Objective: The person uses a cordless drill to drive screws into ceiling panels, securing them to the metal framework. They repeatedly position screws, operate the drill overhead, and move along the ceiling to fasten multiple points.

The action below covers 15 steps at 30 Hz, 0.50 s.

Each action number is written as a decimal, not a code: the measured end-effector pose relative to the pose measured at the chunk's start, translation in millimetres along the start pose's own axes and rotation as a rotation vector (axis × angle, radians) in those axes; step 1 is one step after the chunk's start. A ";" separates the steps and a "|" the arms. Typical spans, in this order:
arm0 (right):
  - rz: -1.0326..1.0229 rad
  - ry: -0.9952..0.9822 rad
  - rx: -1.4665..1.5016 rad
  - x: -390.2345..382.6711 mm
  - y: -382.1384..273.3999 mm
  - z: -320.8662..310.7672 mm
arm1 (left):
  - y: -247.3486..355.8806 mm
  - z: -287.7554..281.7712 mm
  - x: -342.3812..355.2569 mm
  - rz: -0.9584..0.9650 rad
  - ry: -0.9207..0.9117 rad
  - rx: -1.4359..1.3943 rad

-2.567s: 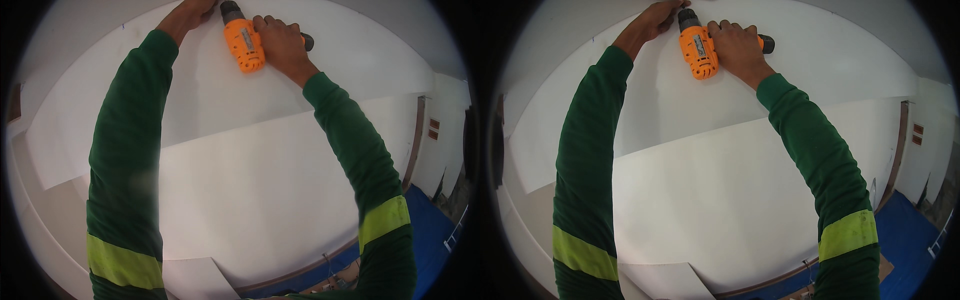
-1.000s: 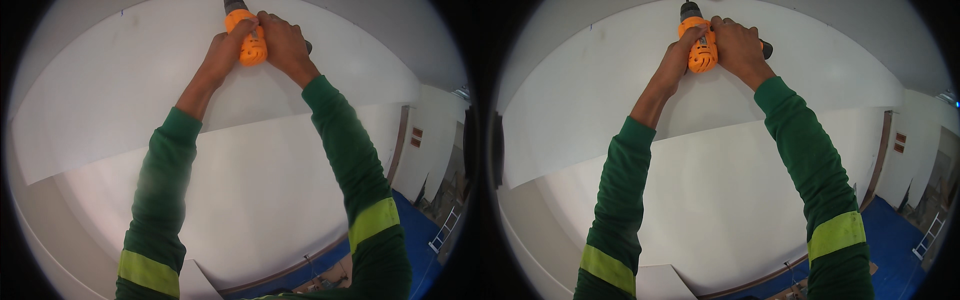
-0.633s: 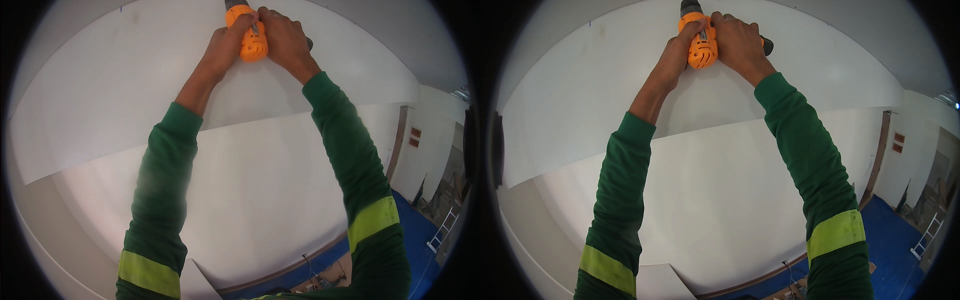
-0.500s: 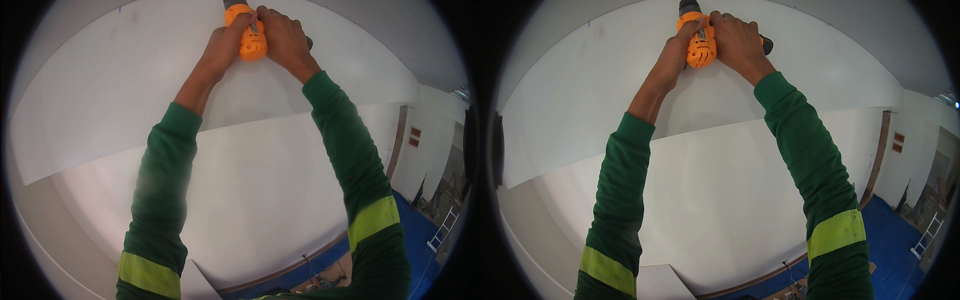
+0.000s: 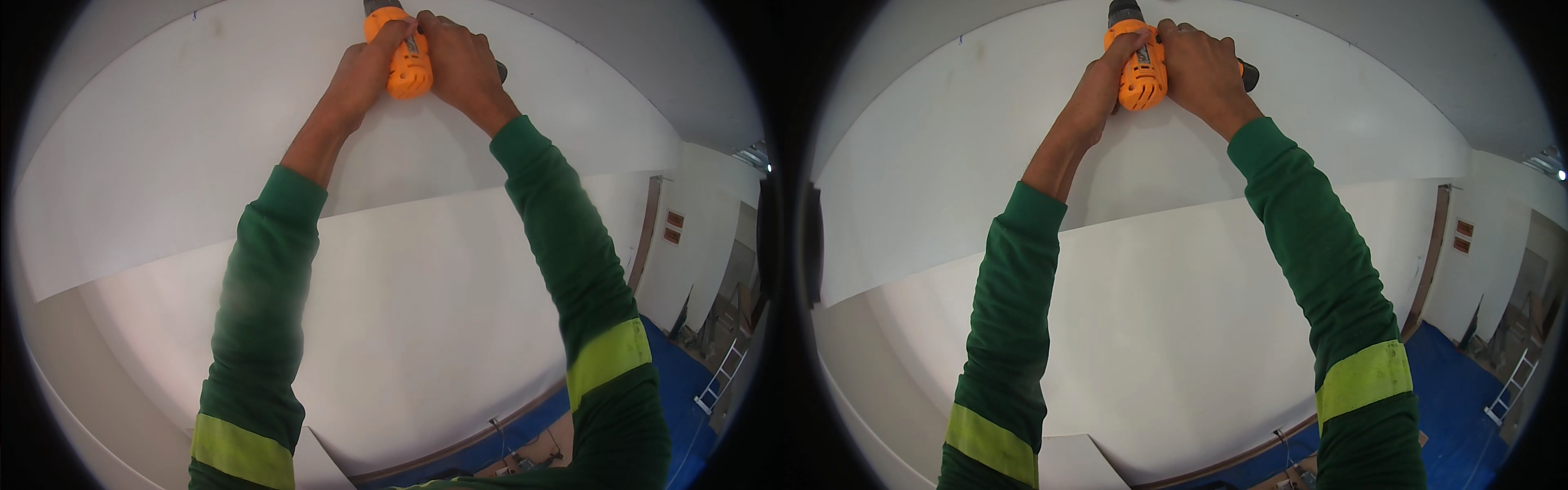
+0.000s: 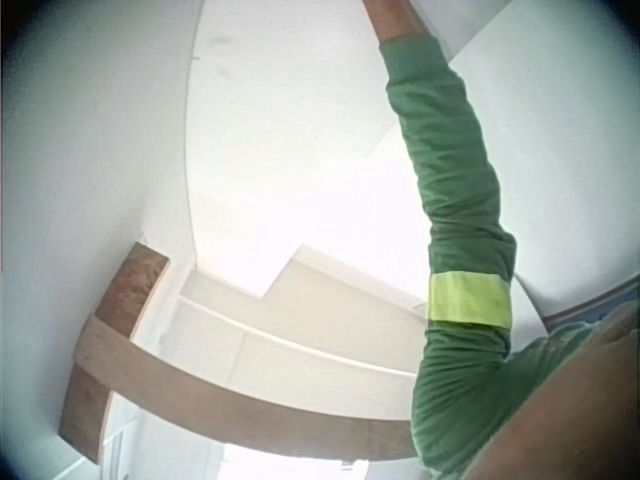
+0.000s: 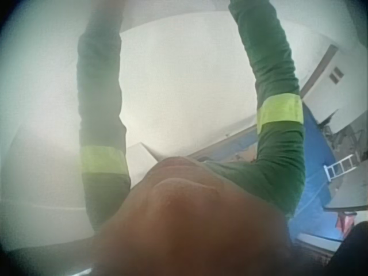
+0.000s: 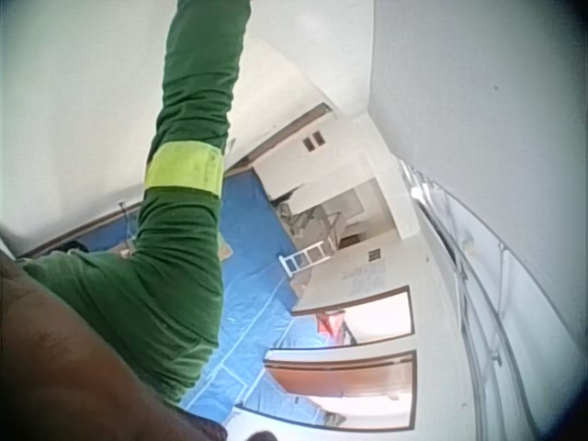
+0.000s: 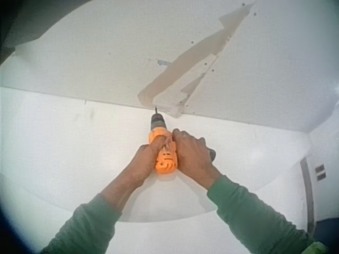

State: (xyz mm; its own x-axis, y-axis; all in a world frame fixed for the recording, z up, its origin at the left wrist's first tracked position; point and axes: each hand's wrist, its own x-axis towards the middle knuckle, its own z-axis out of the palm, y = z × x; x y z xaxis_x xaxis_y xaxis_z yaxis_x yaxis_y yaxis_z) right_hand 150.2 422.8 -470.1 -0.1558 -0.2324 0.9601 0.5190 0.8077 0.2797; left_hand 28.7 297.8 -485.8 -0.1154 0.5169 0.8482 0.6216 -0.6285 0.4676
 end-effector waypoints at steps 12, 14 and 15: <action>-0.029 0.033 0.018 4.3 -1.9 -4.7 | 5.7 -2.1 0.6 0.018 0.023 0.001; -0.027 0.028 0.012 3.9 -2.0 -5.0 | 8.7 -1.2 -1.3 0.005 0.023 0.009; -0.021 0.018 0.008 4.5 -1.5 -5.6 | 10.1 -0.5 -2.1 -0.001 0.023 0.012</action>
State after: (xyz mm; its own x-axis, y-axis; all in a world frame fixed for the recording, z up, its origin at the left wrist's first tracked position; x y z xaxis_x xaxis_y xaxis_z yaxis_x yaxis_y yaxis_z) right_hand 153.5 417.6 -466.1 -0.1516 -0.2593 0.9538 0.5091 0.8066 0.3002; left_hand 34.9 290.1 -482.7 -0.1338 0.5036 0.8535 0.6307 -0.6211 0.4653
